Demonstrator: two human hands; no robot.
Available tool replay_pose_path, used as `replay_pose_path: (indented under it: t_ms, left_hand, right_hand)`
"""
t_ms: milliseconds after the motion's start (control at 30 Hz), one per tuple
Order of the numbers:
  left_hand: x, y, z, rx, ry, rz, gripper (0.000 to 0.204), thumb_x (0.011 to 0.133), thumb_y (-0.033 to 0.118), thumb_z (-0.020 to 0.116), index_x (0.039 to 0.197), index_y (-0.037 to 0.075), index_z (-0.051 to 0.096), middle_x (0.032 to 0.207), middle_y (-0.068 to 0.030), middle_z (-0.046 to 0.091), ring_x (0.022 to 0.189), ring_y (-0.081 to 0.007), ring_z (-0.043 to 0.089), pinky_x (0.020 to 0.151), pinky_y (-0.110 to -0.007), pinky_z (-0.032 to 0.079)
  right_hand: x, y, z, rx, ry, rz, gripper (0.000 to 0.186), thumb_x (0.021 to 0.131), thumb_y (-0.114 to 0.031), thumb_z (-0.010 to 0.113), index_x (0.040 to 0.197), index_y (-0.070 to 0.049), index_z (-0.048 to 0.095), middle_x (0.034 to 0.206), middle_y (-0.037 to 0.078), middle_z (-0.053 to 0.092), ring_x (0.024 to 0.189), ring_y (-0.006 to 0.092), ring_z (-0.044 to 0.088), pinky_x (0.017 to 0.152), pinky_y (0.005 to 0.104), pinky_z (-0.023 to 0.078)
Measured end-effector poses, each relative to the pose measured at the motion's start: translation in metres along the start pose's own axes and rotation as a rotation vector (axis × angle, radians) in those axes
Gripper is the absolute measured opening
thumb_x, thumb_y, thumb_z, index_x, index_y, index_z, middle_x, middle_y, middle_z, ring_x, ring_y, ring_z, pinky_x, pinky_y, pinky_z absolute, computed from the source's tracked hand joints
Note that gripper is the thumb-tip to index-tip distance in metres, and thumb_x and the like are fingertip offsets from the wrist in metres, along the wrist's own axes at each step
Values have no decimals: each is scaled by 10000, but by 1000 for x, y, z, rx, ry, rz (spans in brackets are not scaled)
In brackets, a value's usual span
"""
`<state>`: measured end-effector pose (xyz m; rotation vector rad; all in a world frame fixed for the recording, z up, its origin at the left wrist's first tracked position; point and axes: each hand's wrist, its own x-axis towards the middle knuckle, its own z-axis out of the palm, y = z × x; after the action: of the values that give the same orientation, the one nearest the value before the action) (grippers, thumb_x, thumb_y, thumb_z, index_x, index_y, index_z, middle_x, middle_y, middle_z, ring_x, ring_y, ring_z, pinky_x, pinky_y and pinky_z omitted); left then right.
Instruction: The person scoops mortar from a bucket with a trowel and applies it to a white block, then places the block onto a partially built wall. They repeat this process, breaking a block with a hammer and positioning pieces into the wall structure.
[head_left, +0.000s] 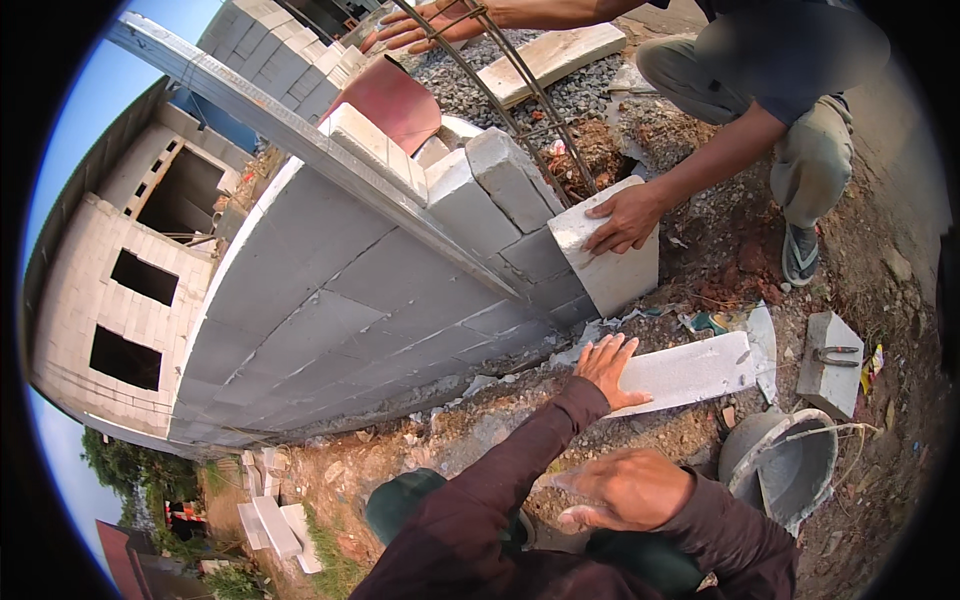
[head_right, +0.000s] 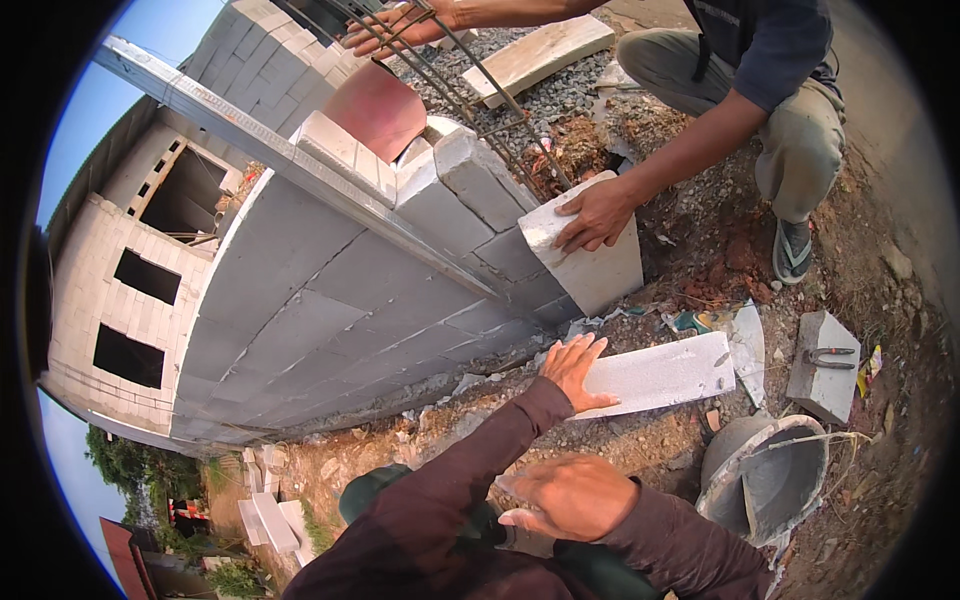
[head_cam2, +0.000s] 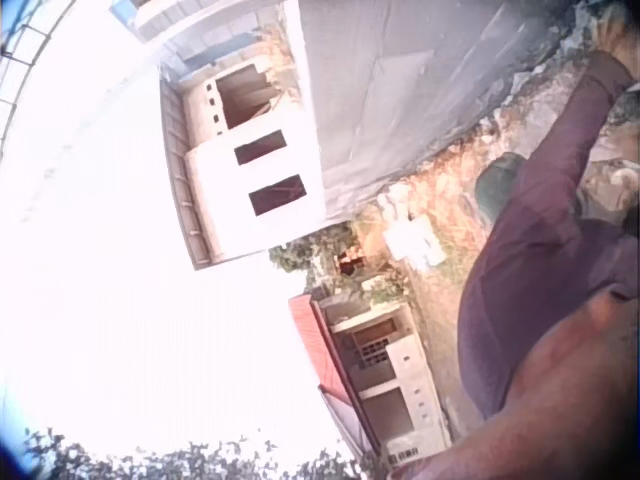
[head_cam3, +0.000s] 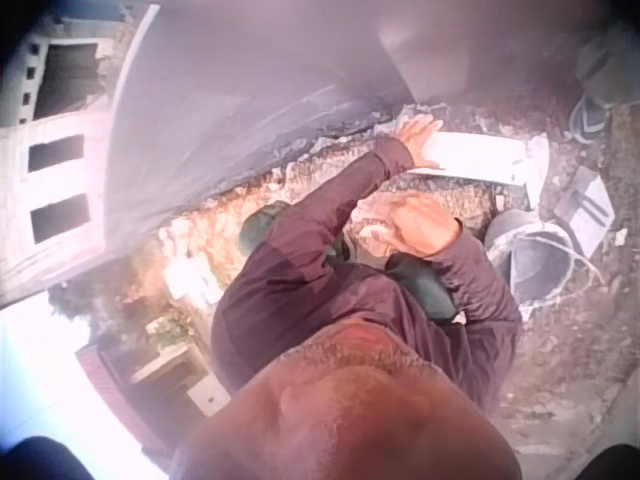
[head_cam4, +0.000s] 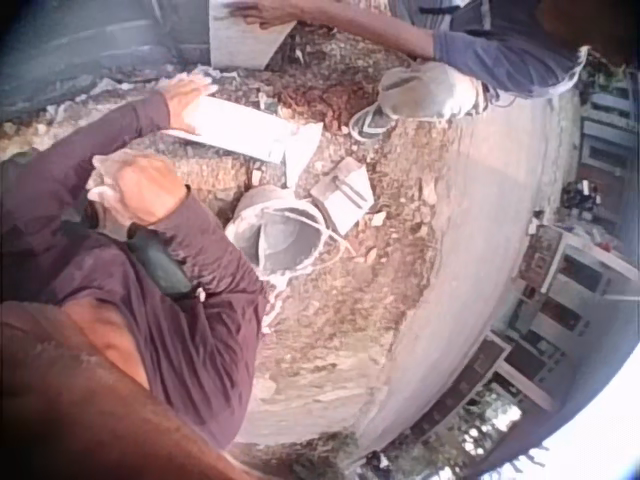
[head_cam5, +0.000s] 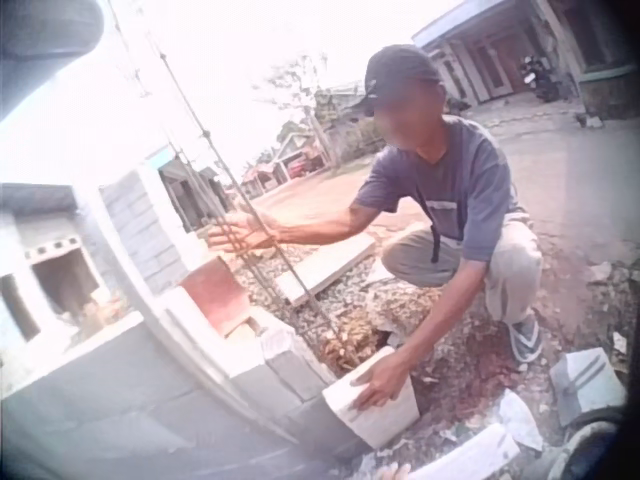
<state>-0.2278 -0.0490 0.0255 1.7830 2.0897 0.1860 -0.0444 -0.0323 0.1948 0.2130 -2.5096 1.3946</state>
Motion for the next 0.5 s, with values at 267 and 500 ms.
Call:
replay_pose_path:
  t_ms: [267, 500]
  left_hand:
    - [10, 26, 27, 51, -118, 61, 1177, 560, 731, 677, 1432, 66, 250, 1455, -222, 246, 1372, -384, 194, 1108, -527, 148]
    - [41, 52, 33, 149, -99, 122, 1263, 529, 679, 745, 1463, 88, 133, 1477, -215, 198, 1373, -382, 184, 1084, -532, 193]
  right_hand:
    - [-34, -6, -15, -85, 177, 238, 420, 828, -321, 658, 1119, -21, 609, 831, 144, 643, 768, 328, 621, 689, 398, 492]
    - [-120, 69, 26, 321, 882, 862, 394, 889, -219, 622, 1169, 52, 565, 1046, 132, 653, 930, 160, 606, 819, 286, 471]
